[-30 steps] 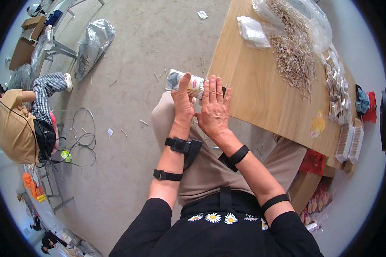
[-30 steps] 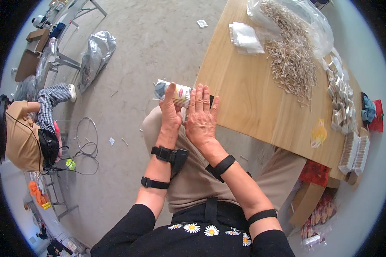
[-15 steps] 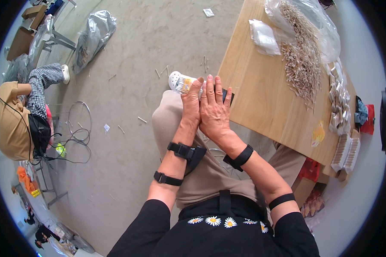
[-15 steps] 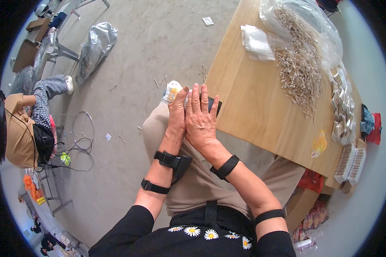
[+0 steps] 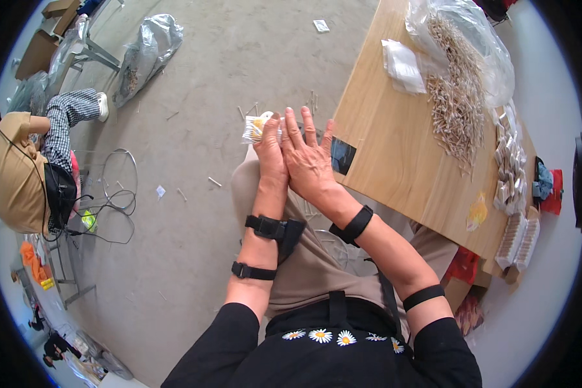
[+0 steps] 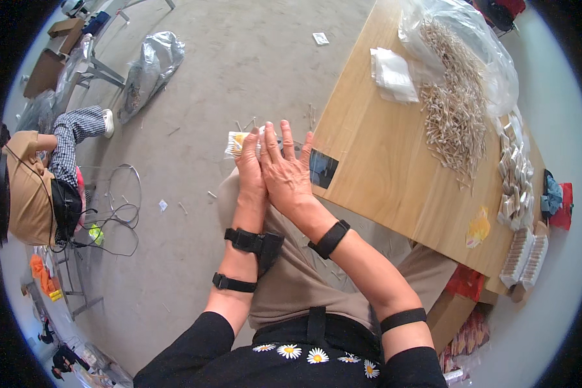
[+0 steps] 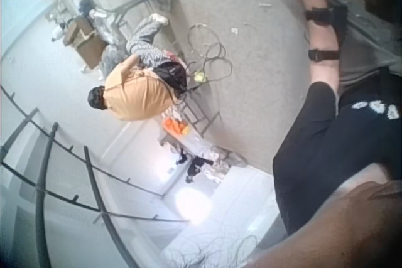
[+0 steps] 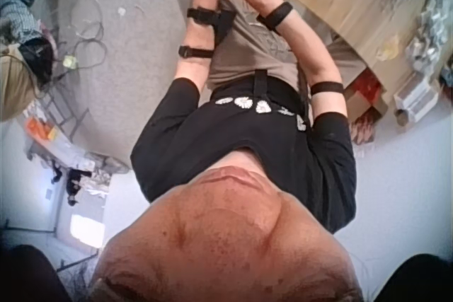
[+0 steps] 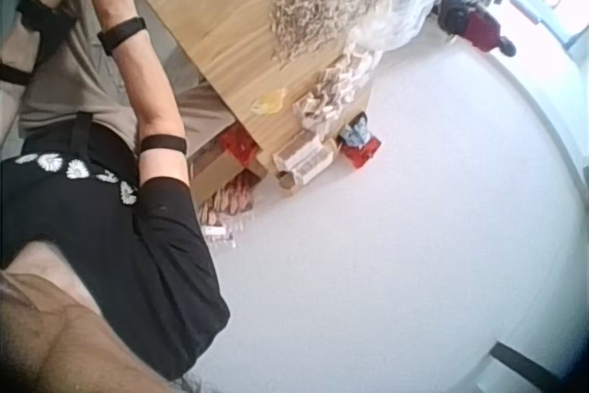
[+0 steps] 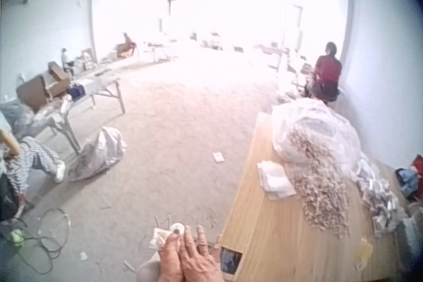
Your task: Counting and packaging small wooden-stemmed swabs into plastic bags.
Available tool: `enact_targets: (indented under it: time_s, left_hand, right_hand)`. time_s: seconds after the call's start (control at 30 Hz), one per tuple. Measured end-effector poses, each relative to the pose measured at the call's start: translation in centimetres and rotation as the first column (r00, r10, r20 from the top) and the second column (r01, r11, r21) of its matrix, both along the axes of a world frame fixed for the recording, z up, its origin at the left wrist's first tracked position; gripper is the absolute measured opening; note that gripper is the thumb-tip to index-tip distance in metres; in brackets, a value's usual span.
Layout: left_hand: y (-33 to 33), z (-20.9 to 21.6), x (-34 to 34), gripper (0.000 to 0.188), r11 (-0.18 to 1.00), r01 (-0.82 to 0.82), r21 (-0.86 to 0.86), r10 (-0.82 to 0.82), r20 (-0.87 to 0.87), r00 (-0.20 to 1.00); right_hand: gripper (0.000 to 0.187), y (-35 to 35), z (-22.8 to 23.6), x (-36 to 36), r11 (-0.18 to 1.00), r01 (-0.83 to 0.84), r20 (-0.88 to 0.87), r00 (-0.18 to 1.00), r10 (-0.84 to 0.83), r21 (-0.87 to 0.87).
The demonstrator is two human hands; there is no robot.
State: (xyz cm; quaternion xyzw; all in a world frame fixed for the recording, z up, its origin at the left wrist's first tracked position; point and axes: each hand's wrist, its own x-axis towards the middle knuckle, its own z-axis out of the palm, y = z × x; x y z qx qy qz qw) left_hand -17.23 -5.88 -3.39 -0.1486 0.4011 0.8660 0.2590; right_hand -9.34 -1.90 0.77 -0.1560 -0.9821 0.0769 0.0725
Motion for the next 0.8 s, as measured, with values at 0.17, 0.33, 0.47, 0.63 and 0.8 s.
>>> enact_targets:
  time_s: [0.17, 0.33, 0.47, 0.63, 0.8]
  left_hand:
    - [-3.0, 1.4, -2.9, 0.021, 0.979, -0.202, 0.028, 0.203, 0.000, 0.979]
    - [-5.4, 5.6, -2.5, 0.018, 0.987, -0.026, 0.158, 0.030, -0.019, 0.999]
    - [-3.9, 9.3, 2.4, 0.009, 0.945, 0.130, 0.301, -0.105, -0.098, 0.990]
    - [-3.4, 12.1, 7.4, 0.010, 0.942, 0.179, 0.285, -0.154, -0.106, 0.982]
    - [-3.2, 14.6, 11.1, 0.011, 0.927, 0.261, 0.269, -0.235, -0.127, 0.964]
  right_hand:
    - [0.063, -1.1, 2.3, -1.8, 0.991, -0.125, -0.149, 0.980, 0.129, 0.038]
    - [0.043, -0.2, 6.0, -0.8, 0.921, 0.002, -0.353, 0.923, -0.151, -0.389]
    - [0.019, 0.3, 9.5, 1.1, 0.802, -0.053, -0.463, 0.838, -0.287, -0.595]
    - [0.015, 0.6, 11.1, 5.6, 0.787, -0.071, -0.525, 0.781, -0.339, -0.613]
    - [0.013, 0.4, 12.7, 9.8, 0.773, -0.018, -0.516, 0.754, -0.406, -0.634]
